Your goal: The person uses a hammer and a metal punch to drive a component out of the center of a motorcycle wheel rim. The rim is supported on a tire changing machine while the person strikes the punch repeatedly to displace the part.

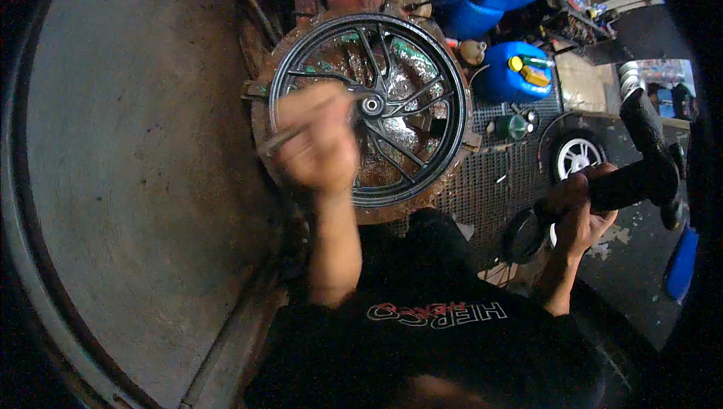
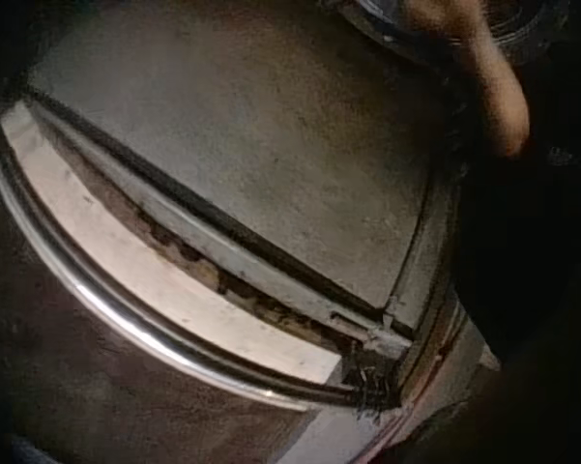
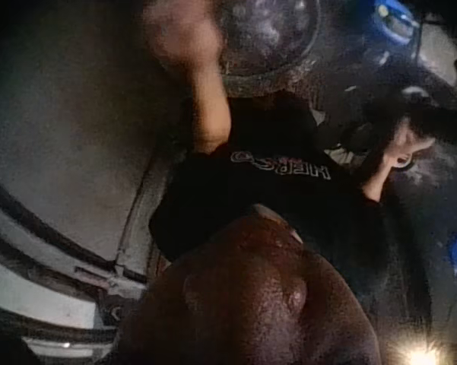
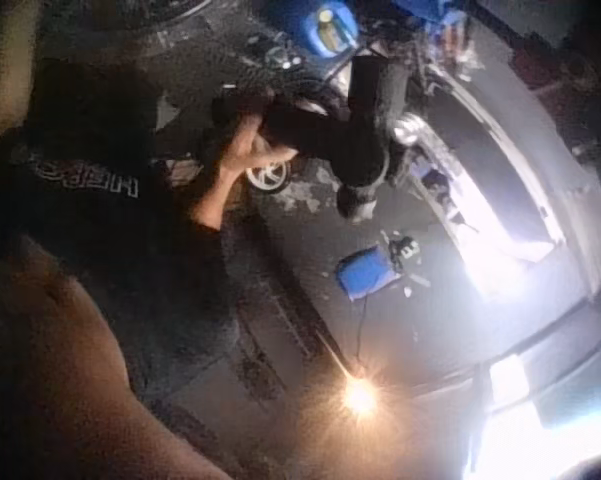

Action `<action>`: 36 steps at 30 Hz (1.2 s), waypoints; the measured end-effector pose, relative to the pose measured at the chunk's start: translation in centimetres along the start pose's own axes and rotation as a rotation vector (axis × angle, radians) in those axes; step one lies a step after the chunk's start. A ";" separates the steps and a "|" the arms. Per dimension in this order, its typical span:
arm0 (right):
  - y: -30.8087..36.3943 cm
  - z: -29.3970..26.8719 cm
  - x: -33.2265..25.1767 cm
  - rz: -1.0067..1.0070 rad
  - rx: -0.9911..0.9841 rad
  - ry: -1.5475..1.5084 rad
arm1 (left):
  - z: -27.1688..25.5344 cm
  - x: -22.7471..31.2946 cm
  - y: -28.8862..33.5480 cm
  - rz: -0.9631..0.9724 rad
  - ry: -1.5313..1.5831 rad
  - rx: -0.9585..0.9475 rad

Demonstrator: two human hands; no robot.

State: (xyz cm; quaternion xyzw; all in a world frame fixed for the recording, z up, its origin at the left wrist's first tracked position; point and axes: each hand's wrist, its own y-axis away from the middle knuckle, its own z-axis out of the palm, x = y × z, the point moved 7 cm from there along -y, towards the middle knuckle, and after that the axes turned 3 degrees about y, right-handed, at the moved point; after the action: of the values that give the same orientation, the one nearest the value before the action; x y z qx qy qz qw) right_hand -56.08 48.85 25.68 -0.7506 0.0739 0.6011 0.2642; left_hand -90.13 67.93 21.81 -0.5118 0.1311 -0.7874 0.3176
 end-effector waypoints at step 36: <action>6.0 -1.8 16.1 0.592 0.044 0.425 | -10.0 0.9 3.1 -0.564 0.142 0.274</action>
State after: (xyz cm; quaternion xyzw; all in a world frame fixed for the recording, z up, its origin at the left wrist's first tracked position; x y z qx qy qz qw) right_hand -52.82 46.23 8.96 -0.7991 0.3539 0.4803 0.0736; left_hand -98.11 63.79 16.43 -0.4242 -0.1012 -0.8885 0.1430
